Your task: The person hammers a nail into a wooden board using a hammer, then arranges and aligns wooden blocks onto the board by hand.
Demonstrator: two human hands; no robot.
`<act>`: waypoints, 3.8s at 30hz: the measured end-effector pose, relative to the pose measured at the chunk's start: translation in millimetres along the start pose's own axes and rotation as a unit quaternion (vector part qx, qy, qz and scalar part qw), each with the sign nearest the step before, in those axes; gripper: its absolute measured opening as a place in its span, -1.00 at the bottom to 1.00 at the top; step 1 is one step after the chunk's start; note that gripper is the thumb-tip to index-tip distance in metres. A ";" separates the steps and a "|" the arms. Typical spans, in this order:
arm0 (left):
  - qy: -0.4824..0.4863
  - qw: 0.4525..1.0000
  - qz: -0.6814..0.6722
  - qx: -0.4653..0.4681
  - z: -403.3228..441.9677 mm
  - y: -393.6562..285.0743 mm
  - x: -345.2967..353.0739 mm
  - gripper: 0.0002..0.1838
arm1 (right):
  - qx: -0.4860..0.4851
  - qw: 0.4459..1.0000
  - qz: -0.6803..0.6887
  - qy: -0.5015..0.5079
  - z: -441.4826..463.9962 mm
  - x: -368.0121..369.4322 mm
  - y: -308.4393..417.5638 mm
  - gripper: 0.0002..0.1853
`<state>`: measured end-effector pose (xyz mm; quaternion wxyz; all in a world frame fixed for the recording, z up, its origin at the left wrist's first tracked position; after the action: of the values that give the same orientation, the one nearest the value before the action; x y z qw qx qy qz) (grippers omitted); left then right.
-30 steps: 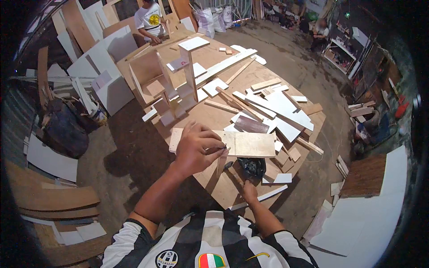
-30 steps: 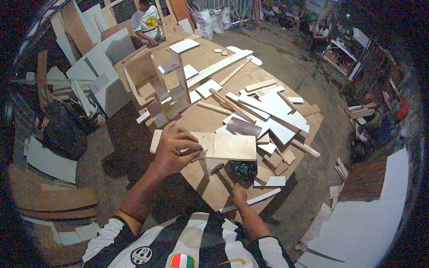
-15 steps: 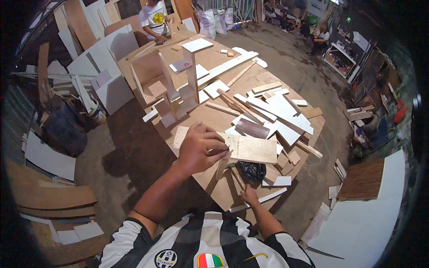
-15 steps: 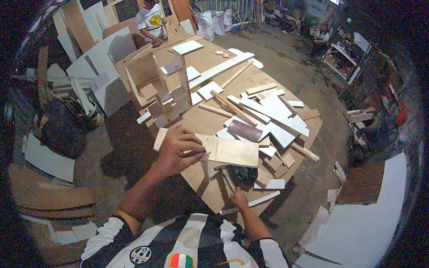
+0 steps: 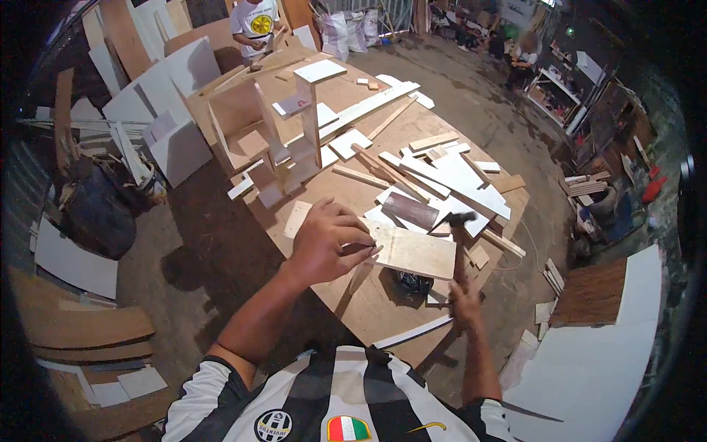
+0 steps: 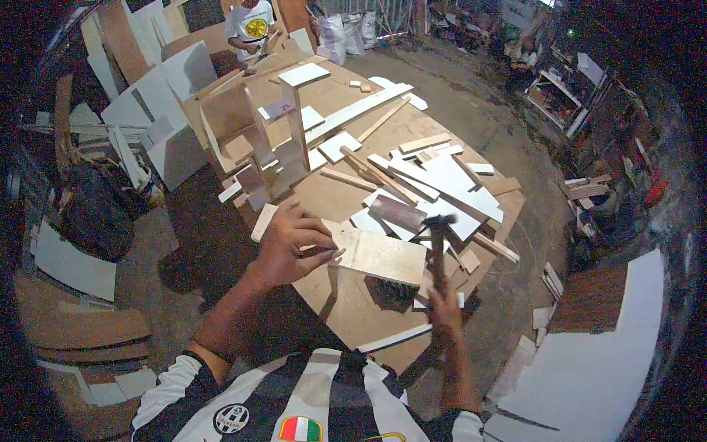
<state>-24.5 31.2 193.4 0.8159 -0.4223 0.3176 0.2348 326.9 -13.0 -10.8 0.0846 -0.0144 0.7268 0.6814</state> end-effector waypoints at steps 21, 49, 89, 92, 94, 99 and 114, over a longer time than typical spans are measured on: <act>0.023 0.999 0.026 0.017 6.6 -0.5 -3.3 -0.90 | -0.127 0.963 -0.086 0.222 -37.5 30.1 219.9 -0.50; -0.056 0.997 -0.023 -0.040 -19.2 11.2 -7.9 -0.86 | -0.183 0.928 -0.182 0.268 -18.3 74.2 226.4 -0.59; -0.083 0.995 -0.021 0.046 -17.8 7.5 -8.2 -0.88 | -0.294 0.848 -0.307 0.315 -46.5 69.5 275.4 -0.18; -0.076 0.996 -0.016 0.042 -16.8 8.9 -6.7 -0.87 | -0.281 0.827 -0.365 0.323 -47.1 71.5 280.9 -0.22; -0.080 0.996 -0.015 0.043 -17.3 7.9 -6.7 -0.86 | -0.300 0.848 -0.331 0.284 -48.9 66.9 287.2 -0.21; -0.082 0.996 -0.016 0.042 -15.6 8.0 -5.6 -0.86 | -0.317 0.816 -0.366 0.314 -49.1 74.2 286.1 -0.19; -0.071 0.996 -0.011 0.054 -16.3 12.4 -4.8 -0.88 | -0.292 0.819 -0.374 0.322 -46.5 71.3 285.9 -0.21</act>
<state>-41.0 23.6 183.0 0.8605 -0.3635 0.2663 0.2379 213.0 -32.2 264.2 0.0858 -0.5273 0.4182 0.7347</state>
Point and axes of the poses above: each hand's wrist, its own z-axis towards the middle knuckle, its own x-axis out of the palm, y = z × x, the point moved 6 cm from there along z, towards the middle knuckle, and after that the axes turned 8 degrees about -x, right-handed, at the moved point
